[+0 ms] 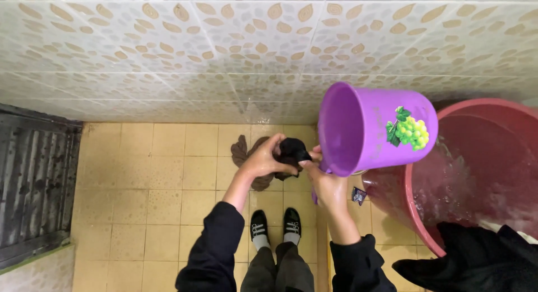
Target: Rinsing and wringing out dark-colored clothes by hand in a bathroom using a water dipper and a basin.
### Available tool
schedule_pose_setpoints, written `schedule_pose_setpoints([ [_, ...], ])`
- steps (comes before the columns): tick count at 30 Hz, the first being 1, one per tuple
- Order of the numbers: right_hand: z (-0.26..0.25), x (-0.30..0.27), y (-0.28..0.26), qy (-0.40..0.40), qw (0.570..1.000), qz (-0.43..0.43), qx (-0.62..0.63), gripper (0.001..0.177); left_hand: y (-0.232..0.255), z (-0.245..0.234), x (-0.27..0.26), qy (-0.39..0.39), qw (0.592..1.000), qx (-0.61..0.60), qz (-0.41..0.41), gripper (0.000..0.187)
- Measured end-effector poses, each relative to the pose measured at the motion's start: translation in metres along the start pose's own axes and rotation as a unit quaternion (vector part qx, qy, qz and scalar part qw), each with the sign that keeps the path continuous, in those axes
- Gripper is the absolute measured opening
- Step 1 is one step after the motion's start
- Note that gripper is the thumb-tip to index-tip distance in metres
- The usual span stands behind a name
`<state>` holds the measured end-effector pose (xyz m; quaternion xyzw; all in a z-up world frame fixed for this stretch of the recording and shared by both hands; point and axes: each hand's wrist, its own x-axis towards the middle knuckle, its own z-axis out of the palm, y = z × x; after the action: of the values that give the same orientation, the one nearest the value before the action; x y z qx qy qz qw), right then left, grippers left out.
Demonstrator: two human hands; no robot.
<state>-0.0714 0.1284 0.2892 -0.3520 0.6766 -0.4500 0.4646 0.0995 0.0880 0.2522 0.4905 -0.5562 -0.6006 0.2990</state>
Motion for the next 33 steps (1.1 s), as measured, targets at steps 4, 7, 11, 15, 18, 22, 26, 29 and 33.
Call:
schedule_pose_setpoints([
  [4,-0.003,-0.023,-0.048,-0.018,0.999,0.009,-0.028,0.035,-0.021,0.04,0.004,-0.042,0.991,0.009,-0.124,0.115],
  [7,-0.013,-0.02,-0.053,-0.015,0.999,0.006,-0.049,0.034,-0.182,0.07,0.048,0.023,0.999,-0.044,-0.016,0.067],
  [11,-0.045,0.031,-0.03,-0.034,0.987,-0.012,-0.158,0.031,-0.225,0.072,0.073,0.139,0.928,-0.102,-0.329,0.06],
  [15,-0.113,0.052,-0.039,0.0,0.947,0.0,-0.322,0.061,-0.244,0.031,0.066,0.203,0.894,-0.188,-0.352,0.05],
  [18,-0.192,0.088,0.001,0.114,0.942,0.017,-0.316,0.082,-0.236,0.012,0.055,0.306,0.808,-0.315,-0.393,0.036],
  [22,-0.28,0.135,0.035,0.146,0.89,0.167,-0.399,0.074,-0.224,-0.005,0.034,0.275,0.717,-0.53,-0.36,0.015],
  [26,-0.35,0.2,0.163,0.182,0.768,0.374,-0.488,0.061,-0.197,-0.016,0.011,0.265,0.67,-0.617,-0.316,0.02],
  [29,-0.404,0.294,0.362,-0.176,0.575,0.288,-0.746,0.056,-0.199,-0.018,-0.003,0.215,0.697,-0.632,-0.262,0.041],
  [33,-0.323,0.252,0.27,0.106,0.903,0.263,-0.322,0.053,-0.251,-0.016,-0.002,0.202,0.703,-0.637,-0.244,0.039],
])
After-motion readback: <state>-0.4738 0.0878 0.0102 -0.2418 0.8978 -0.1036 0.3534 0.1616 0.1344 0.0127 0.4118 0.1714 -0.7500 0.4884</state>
